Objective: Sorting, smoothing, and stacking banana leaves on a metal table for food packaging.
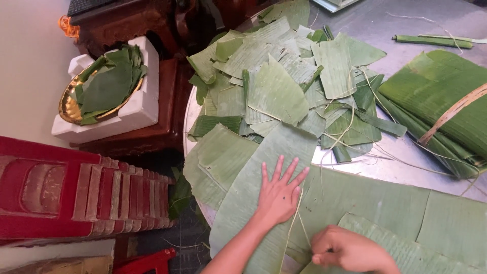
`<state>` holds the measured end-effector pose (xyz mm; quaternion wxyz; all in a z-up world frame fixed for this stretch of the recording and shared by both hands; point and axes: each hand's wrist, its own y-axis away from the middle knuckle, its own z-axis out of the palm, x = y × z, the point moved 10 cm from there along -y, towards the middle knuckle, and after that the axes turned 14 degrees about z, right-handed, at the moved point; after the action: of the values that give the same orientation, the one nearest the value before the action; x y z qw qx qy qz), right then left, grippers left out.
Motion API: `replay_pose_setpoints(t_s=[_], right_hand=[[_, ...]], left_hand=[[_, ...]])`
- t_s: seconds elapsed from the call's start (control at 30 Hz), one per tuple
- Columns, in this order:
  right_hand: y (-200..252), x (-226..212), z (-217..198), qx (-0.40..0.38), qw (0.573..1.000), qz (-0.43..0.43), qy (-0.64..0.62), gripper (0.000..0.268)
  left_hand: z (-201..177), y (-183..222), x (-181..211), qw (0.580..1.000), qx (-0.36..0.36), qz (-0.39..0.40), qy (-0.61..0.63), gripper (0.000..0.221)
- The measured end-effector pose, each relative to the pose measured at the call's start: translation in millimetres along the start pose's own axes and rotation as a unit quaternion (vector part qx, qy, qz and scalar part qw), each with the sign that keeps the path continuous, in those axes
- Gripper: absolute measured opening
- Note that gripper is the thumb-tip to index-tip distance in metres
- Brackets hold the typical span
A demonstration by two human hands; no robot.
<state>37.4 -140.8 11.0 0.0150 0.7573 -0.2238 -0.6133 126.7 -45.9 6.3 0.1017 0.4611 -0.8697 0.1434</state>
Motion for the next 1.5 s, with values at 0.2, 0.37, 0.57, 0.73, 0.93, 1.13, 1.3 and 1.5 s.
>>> replay_pose_setpoints(t_s=[0.2, 0.37, 0.57, 0.73, 0.93, 1.13, 1.3, 1.5], right_hand=[[35.6, 43.2, -43.4, 0.084, 0.99, 0.068, -0.087, 0.045], [93.7, 140.5, -97.6, 0.293, 0.924, 0.138, -0.201, 0.043], [105.6, 158.5, -110.4, 0.415, 0.849, 0.239, -0.221, 0.04], [133.8, 167.6, -122.2, 0.523, 0.783, 0.208, -0.266, 0.039], [169.8, 194.2, -131.2, 0.608, 0.712, 0.19, -0.296, 0.033], [191.7, 189.4, -136.8, 0.688, 0.658, 0.17, -0.255, 0.037], [208.7, 210.5, -137.1, 0.739, 0.608, 0.147, -0.248, 0.031], [209.8, 132.3, -141.2, 0.819, 0.553, 0.15, 0.03, 0.026]], left_hand=[[2.9, 1.3, -1.4, 1.0, 0.0, -0.007, 0.005, 0.056], [3.4, 1.9, -1.4, 1.0, 0.017, 0.004, -0.008, 0.055], [3.4, 0.8, 0.4, 1.0, 0.005, -0.002, -0.005, 0.055], [0.5, 1.5, -0.2, 1.0, 0.023, -0.009, 0.004, 0.054], [-0.2, 1.0, 0.5, 1.0, 0.02, -0.011, 0.004, 0.056], [1.4, 1.1, -0.1, 1.0, 0.022, -0.011, 0.011, 0.057], [3.6, -0.6, -0.2, 1.0, 0.009, -0.01, 0.0, 0.057], [-16.0, 22.9, -11.7, 0.984, 0.174, -0.041, 0.007, 0.047]])
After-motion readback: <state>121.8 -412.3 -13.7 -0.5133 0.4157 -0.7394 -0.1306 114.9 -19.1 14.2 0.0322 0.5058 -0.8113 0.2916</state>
